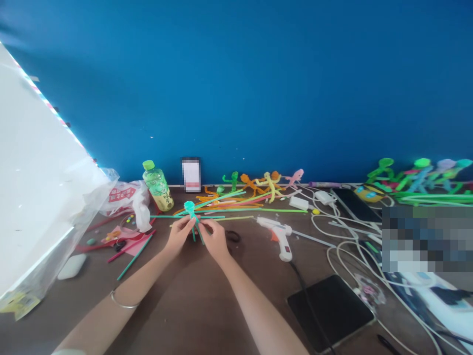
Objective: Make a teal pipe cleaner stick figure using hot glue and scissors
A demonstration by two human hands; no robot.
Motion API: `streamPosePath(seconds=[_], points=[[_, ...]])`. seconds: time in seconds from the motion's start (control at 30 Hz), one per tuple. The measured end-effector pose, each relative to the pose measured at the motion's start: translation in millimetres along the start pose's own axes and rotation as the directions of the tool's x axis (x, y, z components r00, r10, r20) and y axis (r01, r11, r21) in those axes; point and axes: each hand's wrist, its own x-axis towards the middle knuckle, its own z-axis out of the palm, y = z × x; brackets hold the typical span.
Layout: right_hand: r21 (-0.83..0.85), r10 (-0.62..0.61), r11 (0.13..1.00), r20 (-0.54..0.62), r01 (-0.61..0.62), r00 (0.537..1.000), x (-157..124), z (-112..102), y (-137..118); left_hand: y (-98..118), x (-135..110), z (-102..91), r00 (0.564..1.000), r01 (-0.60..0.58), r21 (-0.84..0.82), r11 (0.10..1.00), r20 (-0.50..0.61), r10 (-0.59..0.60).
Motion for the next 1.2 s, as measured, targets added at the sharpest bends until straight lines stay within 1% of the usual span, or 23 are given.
streamPosePath(seconds=[0.07,0.17,0.23,0.3,0.37,0.43,0.47,0.5,0.57,0.63,0.67,0.73,0.77,0.8,0.83,0.87,0.9,0.97,1.0,1.03,1.1,1.2], points=[[-0.036,-0.025,0.999,0.001,0.025,1.0,0,0,-2,1,0,0.5,1.0,-0.008,0.014,1.0,-0.013,0.009],[-0.087,-0.067,0.994,-0.005,0.066,0.998,-1,0,-4,5,1,0.3,0.997,-0.053,0.05,0.997,-0.058,0.056],[-0.121,-0.093,0.989,-0.024,0.09,0.995,-2,0,-4,6,2,-0.4,0.995,-0.054,0.047,0.997,-0.085,0.058],[-0.154,-0.126,0.981,-0.064,0.115,0.99,-4,0,-4,6,3,-1.3,0.992,-0.029,0.005,1.0,-0.123,0.03],[-0.2,-0.158,0.971,-0.117,0.133,0.98,-6,-1,-5,5,3,-2.0,0.987,0.008,-0.072,0.997,-0.157,-0.019],[-0.252,-0.165,0.961,-0.191,0.114,0.968,-8,-2,-6,3,3,-2.7,0.984,0.053,-0.129,0.99,-0.164,-0.074],[-0.269,-0.156,0.959,-0.235,0.09,0.959,-8,-4,-6,3,3,-3.3,0.983,0.074,-0.131,0.989,-0.159,-0.095],[-0.28,-0.142,0.958,-0.283,0.06,0.949,-8,-5,-7,4,2,-4.4,0.982,0.081,-0.113,0.99,-0.16,-0.098],[-0.288,-0.102,0.958,-0.379,-0.012,0.92,-7,-9,-6,9,0,-8.7,0.981,0.044,-0.018,0.999,-0.189,-0.047],[-0.332,-0.073,0.939,-0.434,-0.084,0.898,-5,-12,-6,17,-3,-16.7,0.963,-0.043,0.121,0.992,-0.259,0.073],[-0.383,-0.073,0.917,-0.43,-0.109,0.9,-5,-14,-5,21,-5,-21.9,0.946,-0.062,0.183,0.981,-0.304,0.116],[-0.517,-0.095,0.848,-0.367,-0.118,0.926,-3,-14,-4,28,-9,-32.8,0.923,-0.083,0.288,0.954,-0.34,0.183],[-0.58,-0.11,0.808,-0.322,-0.104,0.94,-3,-14,-4,30,-12,-37.3,0.915,-0.094,0.357,0.929,-0.338,0.222],[-0.629,-0.124,0.773,-0.282,-0.086,0.951,-3,-13,-3,30,-16,-40.5,0.917,-0.102,0.442,0.891,-0.306,0.257],[-0.661,-0.13,0.747,-0.255,-0.074,0.958,-2,-13,-3,29,-19,-42.2,0.928,-0.103,0.538,0.836,-0.25,0.275],[-0.678,-0.129,0.732,-0.244,-0.074,0.961,-1,-12,-2,28,-23,-42.2,0.935,-0.101,0.639,0.763,-0.2,0.291],[-0.683,-0.119,0.726,-0.241,-0.081,0.963,-1,-12,-1,26,-27,-40.9,0.943,-0.092,0.728,0.679,-0.155,0.294],[-0.674,-0.078,0.729,-0.253,-0.118,0.964,2,-13,1,23,-33,-37.1,0.947,-0.058,0.862,0.503,-0.113,0.302],[-0.664,-0.054,0.734,-0.265,-0.141,0.963,3,-14,1,22,-36,-35.8,0.947,-0.059,0.896,0.441,-0.089,0.307],[-0.653,-0.036,0.74,-0.279,-0.162,0.96,4,-16,2,23,-37,-35.8,0.946,-0.064,0.916,0.397,-0.071,0.317],[-0.631,-0.024,0.753,-0.307,-0.185,0.951,5,-20,2,26,-36,-39.8,0.937,-0.081,0.932,0.353,-0.05,0.345],[-0.583,-0.026,0.783,-0.38,-0.217,0.924,6,-26,2,34,-30,-51.8,0.925,-0.032,0.932,0.36,-0.109,0.365]])
